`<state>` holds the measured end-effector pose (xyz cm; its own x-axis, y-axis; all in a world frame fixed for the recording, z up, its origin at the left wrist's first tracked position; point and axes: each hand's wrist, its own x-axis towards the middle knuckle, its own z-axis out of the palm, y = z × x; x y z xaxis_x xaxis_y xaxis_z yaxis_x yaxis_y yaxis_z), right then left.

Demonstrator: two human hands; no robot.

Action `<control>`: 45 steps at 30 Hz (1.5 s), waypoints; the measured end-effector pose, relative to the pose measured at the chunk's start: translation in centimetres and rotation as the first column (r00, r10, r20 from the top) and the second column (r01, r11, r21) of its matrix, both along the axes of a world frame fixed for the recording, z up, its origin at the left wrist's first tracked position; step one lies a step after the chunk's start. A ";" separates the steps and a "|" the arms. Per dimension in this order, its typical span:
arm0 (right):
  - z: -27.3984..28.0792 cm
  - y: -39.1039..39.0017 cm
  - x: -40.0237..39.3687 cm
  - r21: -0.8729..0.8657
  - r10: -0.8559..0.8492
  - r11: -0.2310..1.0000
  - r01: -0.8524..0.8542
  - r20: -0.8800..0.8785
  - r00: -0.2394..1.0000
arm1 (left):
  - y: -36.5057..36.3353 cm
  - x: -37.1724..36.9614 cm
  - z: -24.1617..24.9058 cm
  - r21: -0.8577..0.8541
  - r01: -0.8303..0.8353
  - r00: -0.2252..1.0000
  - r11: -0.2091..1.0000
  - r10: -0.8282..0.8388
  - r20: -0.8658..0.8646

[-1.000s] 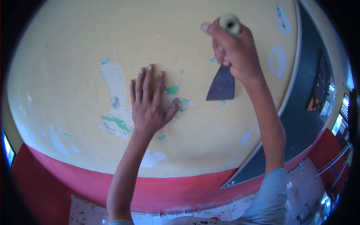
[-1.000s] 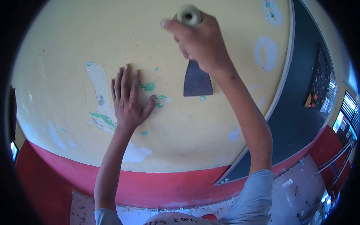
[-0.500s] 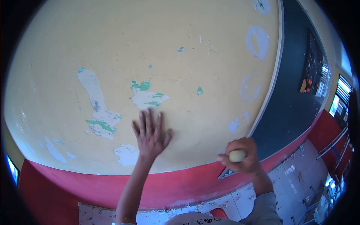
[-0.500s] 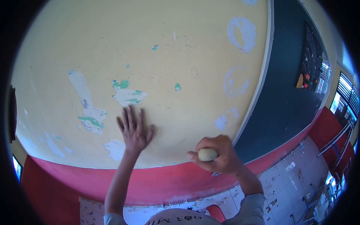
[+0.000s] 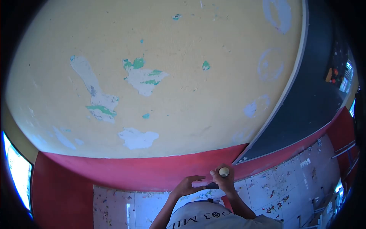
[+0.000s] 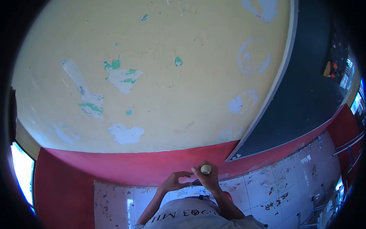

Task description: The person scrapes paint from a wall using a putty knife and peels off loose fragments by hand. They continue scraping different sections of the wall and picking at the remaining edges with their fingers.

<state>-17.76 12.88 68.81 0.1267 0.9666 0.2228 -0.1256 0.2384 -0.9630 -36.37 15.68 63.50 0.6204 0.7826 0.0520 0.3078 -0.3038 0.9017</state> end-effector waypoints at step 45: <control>1.9 1.8 5.9 0.052 -0.274 0.952 0.303 -0.301 0.913 | 6.4 -2.4 5.5 0.790 -0.476 0.651 0.385 0.758 0.023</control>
<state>-11.85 14.67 70.76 0.4690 0.8543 0.2240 -0.3048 0.3946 -0.8668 -38.75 22.11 69.02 0.0619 0.7444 0.6649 0.8777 -0.3578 0.3188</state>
